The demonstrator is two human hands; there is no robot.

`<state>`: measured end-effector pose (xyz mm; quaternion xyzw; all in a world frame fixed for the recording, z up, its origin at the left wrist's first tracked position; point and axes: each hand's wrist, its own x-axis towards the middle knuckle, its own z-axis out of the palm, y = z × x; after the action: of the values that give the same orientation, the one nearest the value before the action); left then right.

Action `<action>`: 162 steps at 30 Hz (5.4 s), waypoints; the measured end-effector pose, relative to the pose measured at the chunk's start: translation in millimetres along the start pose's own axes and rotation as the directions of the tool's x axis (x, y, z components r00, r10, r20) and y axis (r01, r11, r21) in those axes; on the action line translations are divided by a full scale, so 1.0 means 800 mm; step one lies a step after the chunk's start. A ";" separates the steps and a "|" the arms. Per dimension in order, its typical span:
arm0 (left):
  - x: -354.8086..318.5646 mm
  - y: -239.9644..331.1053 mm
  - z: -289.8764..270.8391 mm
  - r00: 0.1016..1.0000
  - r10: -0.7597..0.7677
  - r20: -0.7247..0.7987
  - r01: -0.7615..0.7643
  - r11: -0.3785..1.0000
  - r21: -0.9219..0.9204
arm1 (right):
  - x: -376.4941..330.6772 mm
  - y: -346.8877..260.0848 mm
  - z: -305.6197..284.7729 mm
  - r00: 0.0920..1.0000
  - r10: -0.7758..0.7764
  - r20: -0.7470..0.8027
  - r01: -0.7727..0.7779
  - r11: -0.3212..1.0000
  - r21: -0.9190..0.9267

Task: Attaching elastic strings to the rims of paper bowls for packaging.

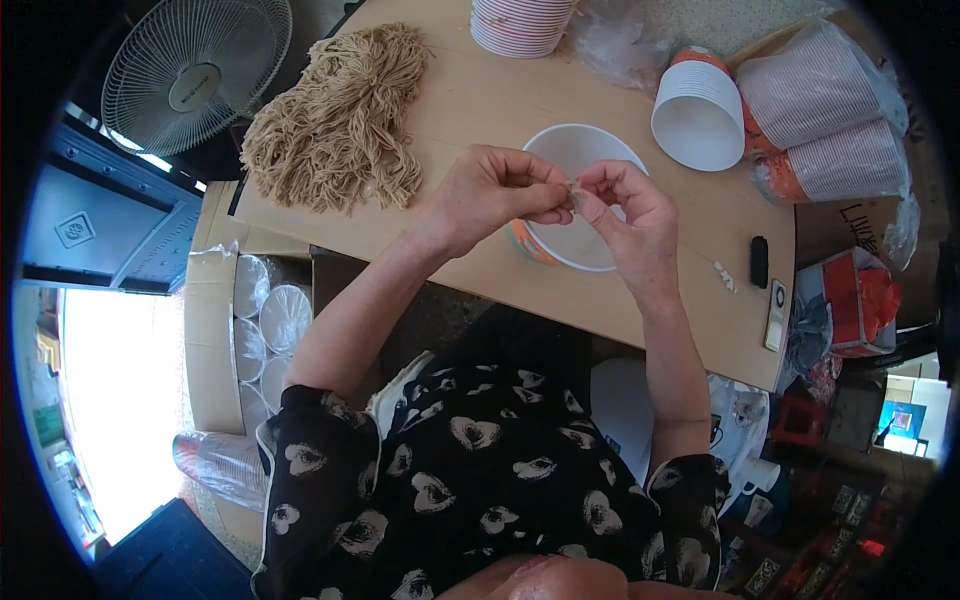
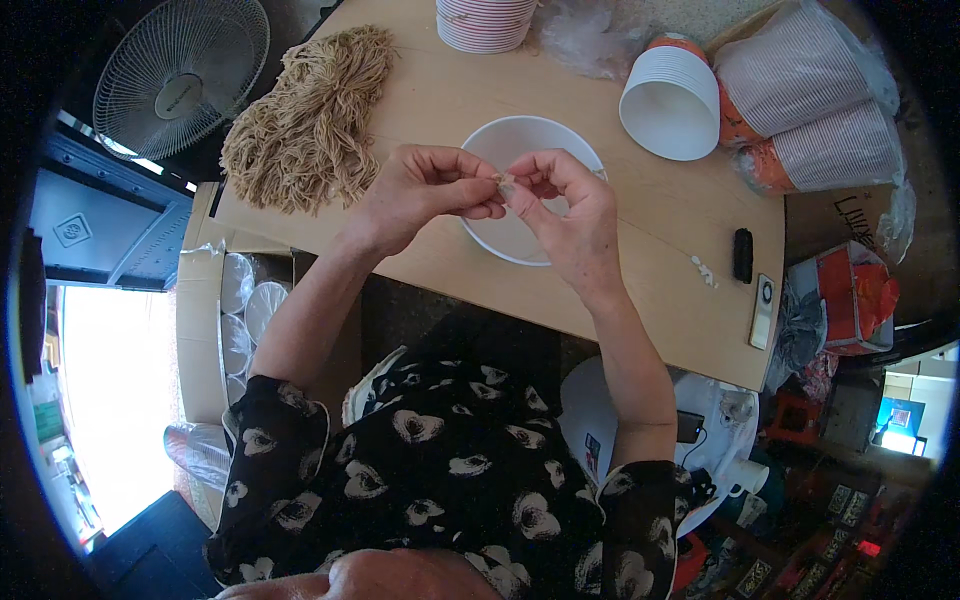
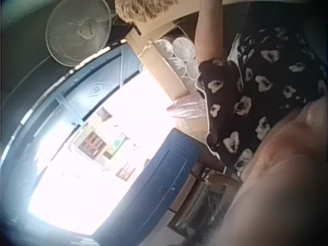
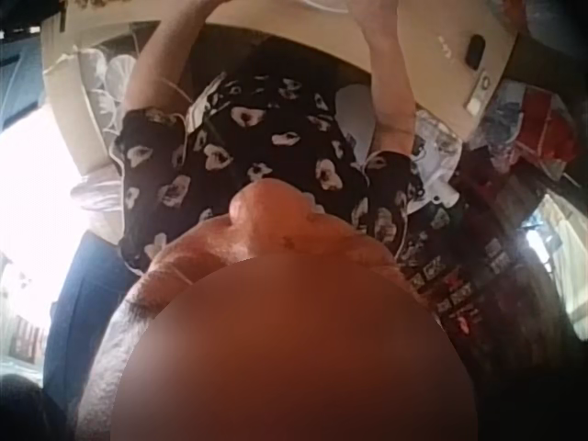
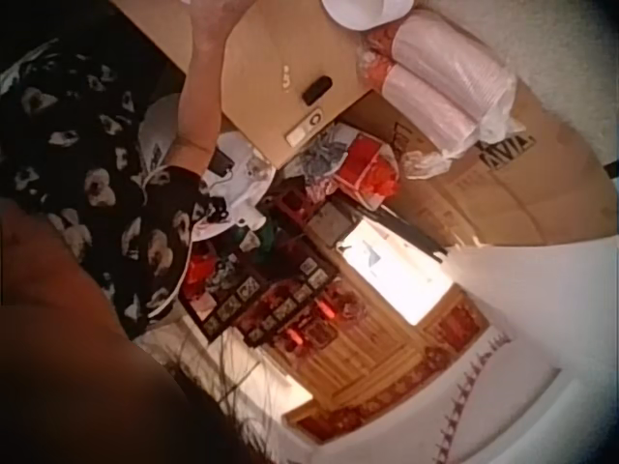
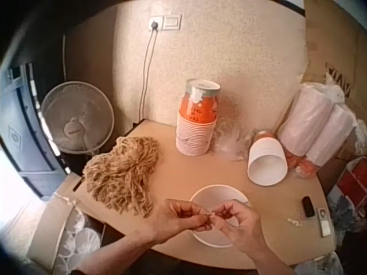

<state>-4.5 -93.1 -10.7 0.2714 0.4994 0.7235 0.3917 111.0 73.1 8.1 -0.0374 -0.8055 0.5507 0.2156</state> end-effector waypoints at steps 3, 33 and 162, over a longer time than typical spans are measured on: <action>-0.002 0.003 0.001 1.000 -0.018 0.022 0.017 1.000 0.006 | 0.000 0.005 -0.004 0.997 0.080 0.016 -0.082 0.991 0.108; -0.004 0.002 0.002 0.993 -0.039 0.114 0.034 0.998 0.044 | -0.002 -0.002 -0.005 0.977 0.185 0.103 -0.203 0.955 0.217; 0.011 0.019 -0.022 0.796 0.536 0.281 -0.518 0.363 0.775 | -0.008 0.021 -0.092 0.998 0.001 0.060 -0.032 0.856 0.516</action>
<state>-27.2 -97.7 -2.4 0.5587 0.6663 0.4924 -0.0386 142.2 141.8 12.8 0.0307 -0.6335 0.7494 0.1900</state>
